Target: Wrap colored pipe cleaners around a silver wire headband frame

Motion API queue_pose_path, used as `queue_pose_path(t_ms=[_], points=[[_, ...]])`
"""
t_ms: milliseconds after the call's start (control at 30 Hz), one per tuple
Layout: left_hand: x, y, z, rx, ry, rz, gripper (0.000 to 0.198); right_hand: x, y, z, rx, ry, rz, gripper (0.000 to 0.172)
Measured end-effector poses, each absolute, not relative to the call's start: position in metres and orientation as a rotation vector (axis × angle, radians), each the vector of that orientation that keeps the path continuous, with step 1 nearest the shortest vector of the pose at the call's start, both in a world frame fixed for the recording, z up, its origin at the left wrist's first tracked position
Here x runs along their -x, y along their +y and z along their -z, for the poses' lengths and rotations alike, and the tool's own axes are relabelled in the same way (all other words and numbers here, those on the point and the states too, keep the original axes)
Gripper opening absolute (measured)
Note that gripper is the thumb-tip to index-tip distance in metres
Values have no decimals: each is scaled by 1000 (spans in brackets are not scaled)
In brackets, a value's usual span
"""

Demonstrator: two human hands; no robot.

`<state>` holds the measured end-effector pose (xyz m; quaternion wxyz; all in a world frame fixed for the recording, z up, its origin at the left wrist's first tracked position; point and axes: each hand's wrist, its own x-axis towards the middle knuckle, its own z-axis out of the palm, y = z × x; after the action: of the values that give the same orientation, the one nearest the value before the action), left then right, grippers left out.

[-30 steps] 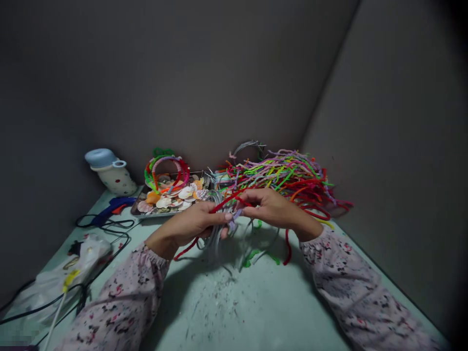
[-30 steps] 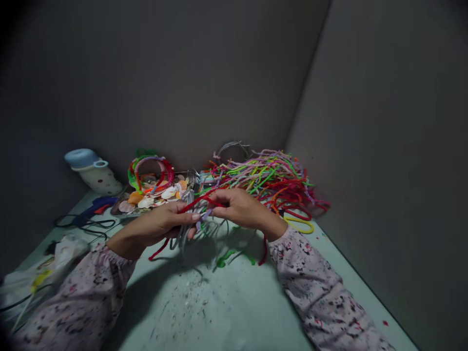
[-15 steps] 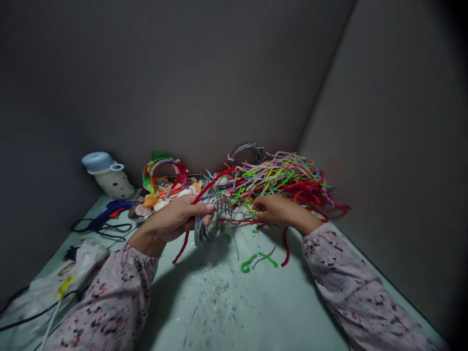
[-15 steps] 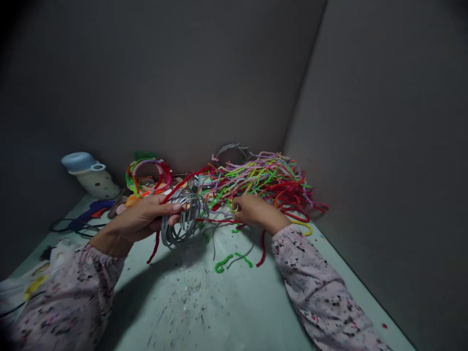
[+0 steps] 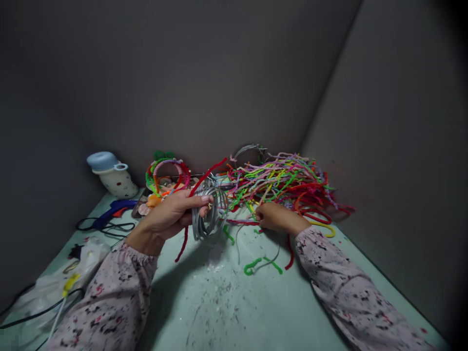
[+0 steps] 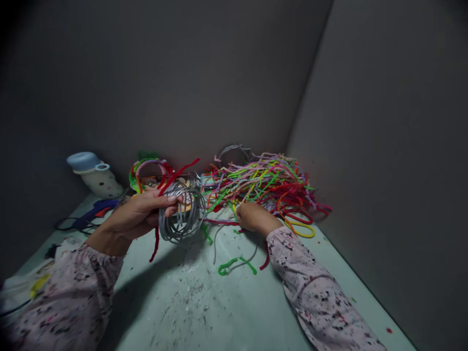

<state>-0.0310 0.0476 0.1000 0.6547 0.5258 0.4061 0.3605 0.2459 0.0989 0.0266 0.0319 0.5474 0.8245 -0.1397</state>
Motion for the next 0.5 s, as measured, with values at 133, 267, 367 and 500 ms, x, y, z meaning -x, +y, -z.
queue_pose_path(t_ms=[133, 267, 367, 500], points=[[30, 47, -101, -1182, 920, -819, 28, -249, 99, -34, -1603, 2620, 519, 13], [27, 47, -99, -1186, 925, -799, 28, -259, 97, -51, -1456, 2761, 829, 20], [24, 47, -98, -1193, 929, -784, 26, -264, 89, -70, -1361, 2820, 1114, 20], [16, 44, -97, -1184, 940, -757, 24, -259, 72, -96, -1281, 2880, 1266, 27]])
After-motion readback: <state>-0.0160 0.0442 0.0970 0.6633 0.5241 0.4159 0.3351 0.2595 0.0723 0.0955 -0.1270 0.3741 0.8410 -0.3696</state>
